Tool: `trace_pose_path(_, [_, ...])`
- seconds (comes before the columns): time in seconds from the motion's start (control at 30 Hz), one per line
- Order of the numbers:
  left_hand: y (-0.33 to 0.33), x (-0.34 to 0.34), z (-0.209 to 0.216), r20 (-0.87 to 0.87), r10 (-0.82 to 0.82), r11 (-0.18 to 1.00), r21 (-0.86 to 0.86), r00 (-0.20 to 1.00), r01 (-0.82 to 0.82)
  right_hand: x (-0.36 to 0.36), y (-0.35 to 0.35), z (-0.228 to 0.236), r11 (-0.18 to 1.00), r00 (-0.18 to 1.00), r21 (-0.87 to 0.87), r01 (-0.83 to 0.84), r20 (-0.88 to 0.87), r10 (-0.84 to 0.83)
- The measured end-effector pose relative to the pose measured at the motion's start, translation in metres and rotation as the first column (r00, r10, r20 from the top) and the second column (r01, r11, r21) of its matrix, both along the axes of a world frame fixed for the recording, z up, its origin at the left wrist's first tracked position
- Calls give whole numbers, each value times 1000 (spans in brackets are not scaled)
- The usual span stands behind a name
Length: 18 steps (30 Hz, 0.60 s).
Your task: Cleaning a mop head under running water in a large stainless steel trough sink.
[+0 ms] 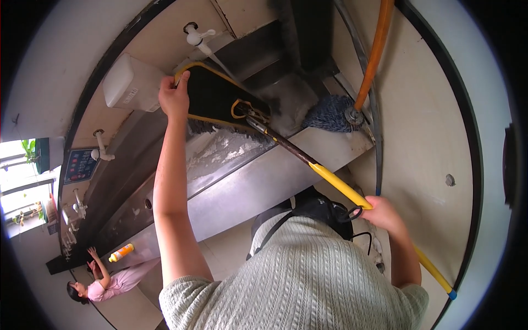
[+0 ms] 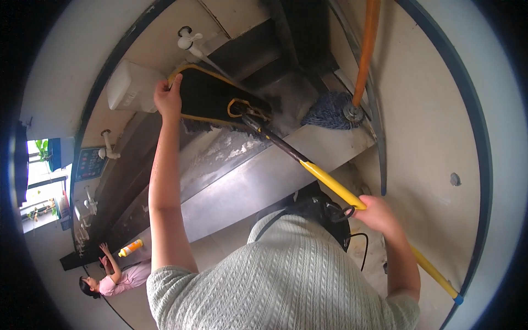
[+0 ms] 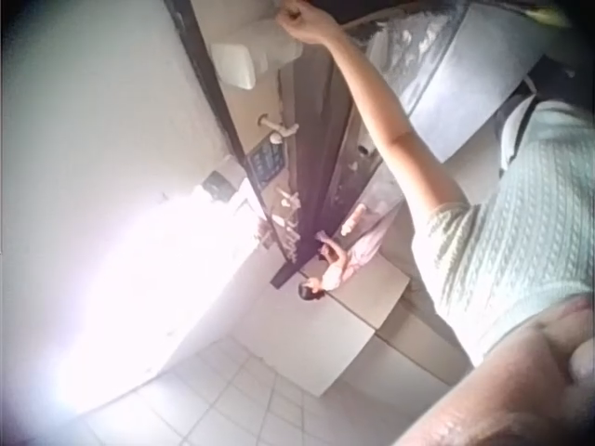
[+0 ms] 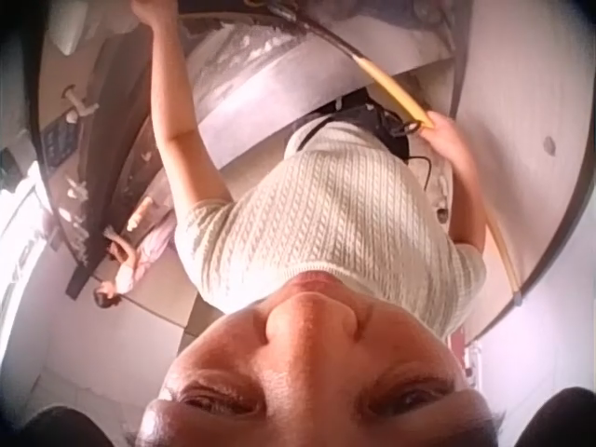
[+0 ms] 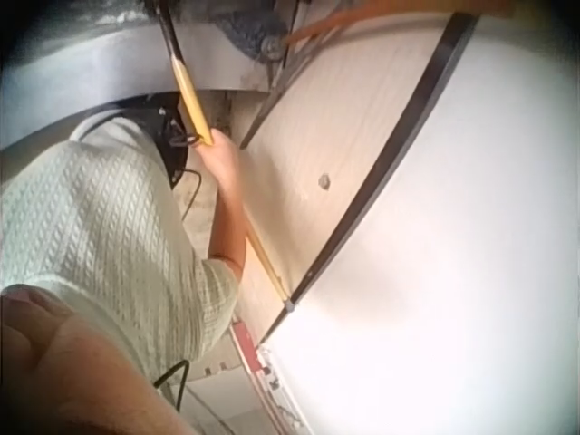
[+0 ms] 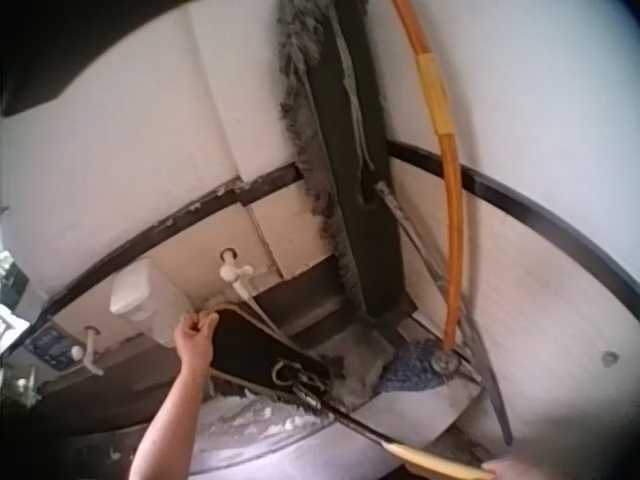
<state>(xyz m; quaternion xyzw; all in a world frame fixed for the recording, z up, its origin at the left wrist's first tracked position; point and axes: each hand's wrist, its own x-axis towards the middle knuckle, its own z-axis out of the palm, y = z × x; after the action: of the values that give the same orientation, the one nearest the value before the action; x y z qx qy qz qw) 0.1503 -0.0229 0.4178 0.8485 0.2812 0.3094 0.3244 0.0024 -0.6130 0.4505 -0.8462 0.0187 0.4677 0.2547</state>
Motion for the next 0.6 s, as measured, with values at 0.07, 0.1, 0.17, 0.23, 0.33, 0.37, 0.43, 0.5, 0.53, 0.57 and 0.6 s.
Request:
trace_pose_path(0.07, [3,4,-6,59,-30,999,34,998,28,0,-3,-7,1000,1000,15,-1,8,0])
trace_pose_path(0.1, [3,6,-6,59,-27,999,35,998,25,-3,-6,-12,1000,1000,28,3,4,-3])
trace_pose_path(0.17, [1,14,-6,38,-57,998,9,998,57,-7,-10,-18,999,999,30,21,-39,-20])
trace_pose_path(0.23, [-16,24,0,22,-60,997,45,998,59,-12,-13,-23,998,995,27,55,-81,-53])
trace_pose_path(0.33, [-21,27,2,-11,-44,993,107,999,45,-18,-16,-26,989,984,70,133,-130,-123])
trace_pose_path(0.37, [-15,26,0,-6,-52,996,67,999,52,-18,-15,-25,986,978,74,149,-156,-136])
trace_pose_path(0.43, [-17,27,0,-4,-67,997,24,998,67,-22,-14,-25,982,970,74,172,-185,-156])
trace_pose_path(0.5, [-19,23,2,6,-75,994,75,997,74,-31,-15,-28,950,937,118,289,-236,-256])
trace_pose_path(0.53, [-21,23,3,7,-77,994,75,997,76,-34,-17,-31,949,937,119,291,-235,-258])
trace_pose_path(0.57, [-25,23,3,16,-88,993,81,996,86,-37,-19,-33,947,931,122,298,-255,-261])
trace_pose_path(0.6, [-28,23,5,23,-99,991,88,995,97,-39,-20,-33,944,925,124,306,-276,-263])
